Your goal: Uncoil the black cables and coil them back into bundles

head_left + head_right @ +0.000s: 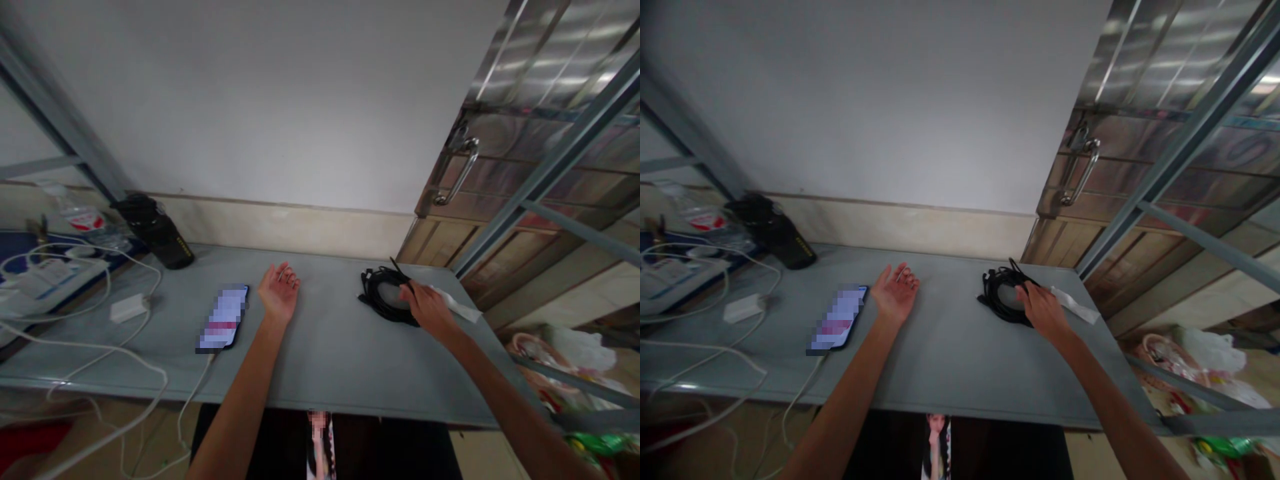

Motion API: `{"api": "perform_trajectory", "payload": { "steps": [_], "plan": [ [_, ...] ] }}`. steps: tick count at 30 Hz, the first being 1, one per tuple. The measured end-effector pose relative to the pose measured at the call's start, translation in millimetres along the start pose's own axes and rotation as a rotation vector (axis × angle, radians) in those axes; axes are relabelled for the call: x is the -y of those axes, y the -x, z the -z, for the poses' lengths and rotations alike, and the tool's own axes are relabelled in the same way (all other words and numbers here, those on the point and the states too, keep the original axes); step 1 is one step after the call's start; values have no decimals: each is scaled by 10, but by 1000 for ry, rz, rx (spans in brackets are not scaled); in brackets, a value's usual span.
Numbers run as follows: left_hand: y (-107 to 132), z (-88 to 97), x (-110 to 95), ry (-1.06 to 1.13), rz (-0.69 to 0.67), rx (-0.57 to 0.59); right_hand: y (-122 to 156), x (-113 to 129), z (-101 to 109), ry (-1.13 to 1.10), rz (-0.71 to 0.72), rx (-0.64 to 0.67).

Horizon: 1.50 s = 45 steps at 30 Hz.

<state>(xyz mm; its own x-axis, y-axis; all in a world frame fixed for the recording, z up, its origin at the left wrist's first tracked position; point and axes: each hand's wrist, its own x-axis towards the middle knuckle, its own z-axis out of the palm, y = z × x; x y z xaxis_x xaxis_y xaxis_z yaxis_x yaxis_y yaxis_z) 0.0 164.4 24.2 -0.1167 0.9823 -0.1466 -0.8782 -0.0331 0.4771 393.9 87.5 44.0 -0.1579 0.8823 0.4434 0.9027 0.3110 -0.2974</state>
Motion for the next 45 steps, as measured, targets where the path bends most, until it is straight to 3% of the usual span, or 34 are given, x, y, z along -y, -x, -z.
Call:
{"api": "perform_trajectory", "payload": {
  "steps": [4,8,11,14,17,20,22,26,30,33,36,40,45],
  "plan": [
    [8,-6,-2,-19,-8,9,-229,87,365,-211,-187,-123],
    [29,-29,-9,-48,-27,34,-443,268,725,-479,-346,-340],
    [46,-85,-14,-95,-47,81,-546,551,889,-823,-372,-489],
    [103,-188,4,-183,-68,149,-576,962,890,-1016,-306,-504],
    [314,-320,58,-282,-99,213,-517,1410,708,-1102,-289,-417],
    [741,-442,122,-375,-139,269,-358,1774,396,-1162,-296,-236],
    [1086,-501,149,-542,-188,314,-207,1940,183,-1150,-242,-75],
    [1596,-534,141,-807,-187,245,107,2115,-41,-978,-24,226],
    [1726,-453,45,-869,-110,214,340,2099,44,-948,31,352],
    [1741,-360,-83,-823,-4,216,502,1913,170,-1000,-71,299],
    [1770,-268,-243,-826,60,202,688,1596,308,-1059,-290,97],
    [1773,-174,-466,-785,-28,144,931,1166,601,-1125,-600,-234],
    [1699,-139,-711,-669,-231,36,1166,791,1113,-1239,-694,-581]
  ]
}}
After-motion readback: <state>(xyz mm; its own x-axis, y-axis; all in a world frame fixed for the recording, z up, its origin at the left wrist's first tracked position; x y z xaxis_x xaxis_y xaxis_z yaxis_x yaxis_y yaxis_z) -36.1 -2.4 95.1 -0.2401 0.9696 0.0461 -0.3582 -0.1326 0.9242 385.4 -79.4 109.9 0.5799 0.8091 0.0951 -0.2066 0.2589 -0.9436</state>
